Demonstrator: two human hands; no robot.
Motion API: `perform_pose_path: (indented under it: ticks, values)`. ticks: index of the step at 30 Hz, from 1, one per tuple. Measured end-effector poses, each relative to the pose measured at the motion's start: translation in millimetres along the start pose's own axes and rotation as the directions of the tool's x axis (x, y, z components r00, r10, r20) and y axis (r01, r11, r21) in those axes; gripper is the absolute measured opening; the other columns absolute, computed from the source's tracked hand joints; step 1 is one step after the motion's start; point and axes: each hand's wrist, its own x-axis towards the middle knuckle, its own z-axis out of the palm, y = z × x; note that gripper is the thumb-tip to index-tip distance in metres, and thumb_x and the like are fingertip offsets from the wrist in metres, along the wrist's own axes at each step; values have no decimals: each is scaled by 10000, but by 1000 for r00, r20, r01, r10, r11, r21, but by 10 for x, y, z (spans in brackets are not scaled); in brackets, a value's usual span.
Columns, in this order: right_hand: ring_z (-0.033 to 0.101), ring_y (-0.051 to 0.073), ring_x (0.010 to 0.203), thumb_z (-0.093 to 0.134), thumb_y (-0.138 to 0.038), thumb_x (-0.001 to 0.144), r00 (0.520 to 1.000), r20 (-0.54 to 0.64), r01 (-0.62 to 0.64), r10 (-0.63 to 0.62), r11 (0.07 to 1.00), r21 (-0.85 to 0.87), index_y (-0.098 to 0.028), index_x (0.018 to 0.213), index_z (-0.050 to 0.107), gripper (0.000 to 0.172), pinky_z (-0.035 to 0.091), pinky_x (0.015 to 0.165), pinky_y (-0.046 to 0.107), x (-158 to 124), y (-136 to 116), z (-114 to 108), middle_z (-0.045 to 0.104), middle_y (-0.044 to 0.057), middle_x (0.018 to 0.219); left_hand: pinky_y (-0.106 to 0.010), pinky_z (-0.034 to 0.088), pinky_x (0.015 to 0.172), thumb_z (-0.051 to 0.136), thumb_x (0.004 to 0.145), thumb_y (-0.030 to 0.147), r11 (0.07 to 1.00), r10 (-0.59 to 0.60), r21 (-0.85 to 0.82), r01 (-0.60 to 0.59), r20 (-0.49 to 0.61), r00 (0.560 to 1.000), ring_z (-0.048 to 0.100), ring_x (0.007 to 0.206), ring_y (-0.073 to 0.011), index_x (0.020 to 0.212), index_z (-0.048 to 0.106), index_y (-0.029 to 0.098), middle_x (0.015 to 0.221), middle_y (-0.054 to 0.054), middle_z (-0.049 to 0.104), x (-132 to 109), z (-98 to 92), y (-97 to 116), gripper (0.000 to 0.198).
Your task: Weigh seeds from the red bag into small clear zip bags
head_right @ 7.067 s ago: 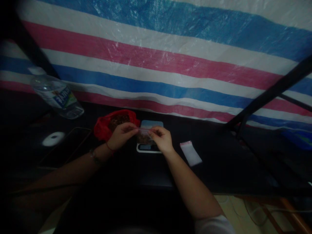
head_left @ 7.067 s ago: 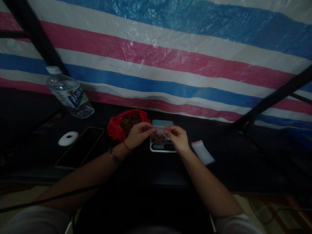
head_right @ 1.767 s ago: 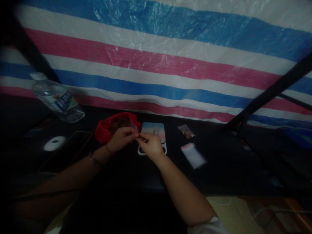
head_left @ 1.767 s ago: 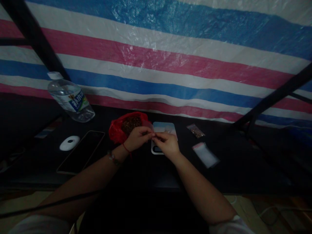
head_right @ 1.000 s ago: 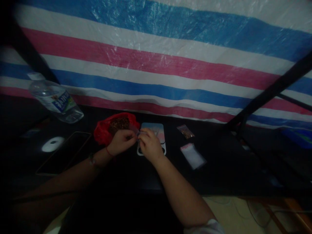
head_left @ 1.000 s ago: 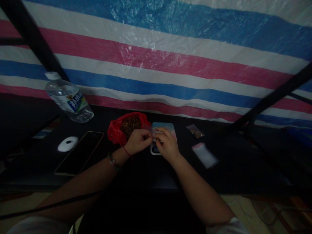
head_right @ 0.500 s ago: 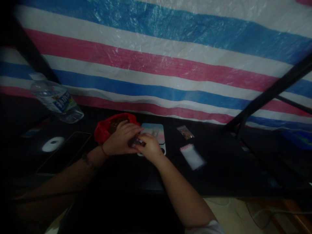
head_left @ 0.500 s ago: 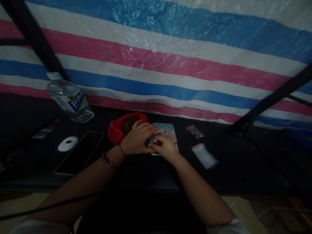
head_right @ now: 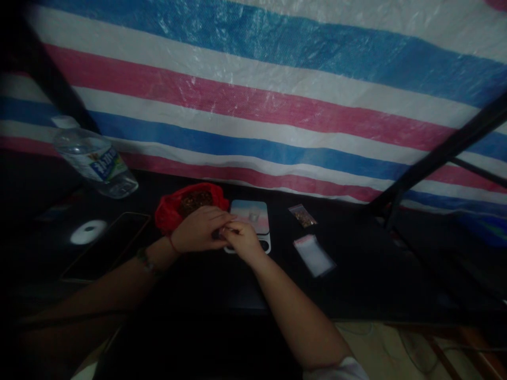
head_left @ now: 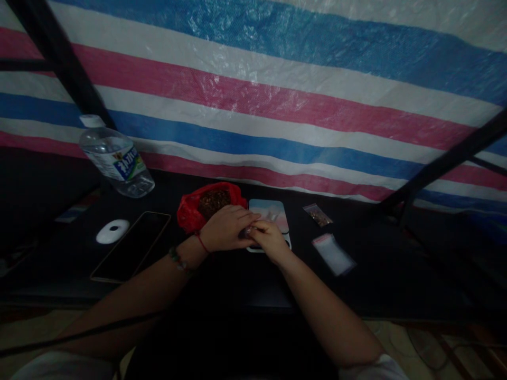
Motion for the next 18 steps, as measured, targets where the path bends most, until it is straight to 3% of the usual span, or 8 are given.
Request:
perform_pose_path:
  ticks: [3,7,9,14,16,18]
  values:
    - [558,123,602,547,-118,702,999,-30,-11,9,998,-66,-165,644,654,131,458,591,236,13,-1,-24,600,-23,604,-388,405,931,667,753,505,1000,2,3,-2,19,1000,572,1071,-258,1265,514,184,1156,-109,643,18,18,39,623]
    - [598,151,735,635,-118,638,996,-69,38,-53,979,-198,-193,742,683,137,496,668,268,30,-31,-42,650,5,800,-396,394,948,695,729,465,1000,-22,21,22,16,1000,552,1117,-272,1320,461,183,1238,-119,606,23,3,34,695]
    - [602,153,749,674,-146,632,994,-96,36,-59,972,-231,-205,779,682,159,508,674,278,29,-26,-33,648,12,864,-387,402,938,677,748,418,1000,-26,12,26,24,999,559,1112,-264,1313,467,194,1239,-106,607,19,-18,26,642]
    - [608,152,708,673,-239,702,987,-123,72,-99,976,-205,-201,774,647,85,521,662,283,-5,-9,-13,634,15,807,-369,435,901,626,766,288,999,-42,-20,43,40,998,607,1025,-245,1194,554,198,1120,-84,660,20,-50,26,443]
    - [626,166,784,615,-269,769,974,-162,123,-160,969,-214,-206,827,645,90,529,679,289,-14,-38,-72,645,41,889,-366,451,887,592,787,284,998,-58,-28,58,28,998,618,1007,-244,1176,565,190,1099,-87,669,17,-74,-21,401]
    - [616,200,935,584,-286,801,930,-268,157,-251,931,-329,-208,905,645,143,529,773,335,-3,-65,-197,639,77,1012,-363,458,887,561,808,293,993,-115,-11,115,-10,993,621,1013,-248,1192,563,181,1118,-97,666,0,-127,-133,400]
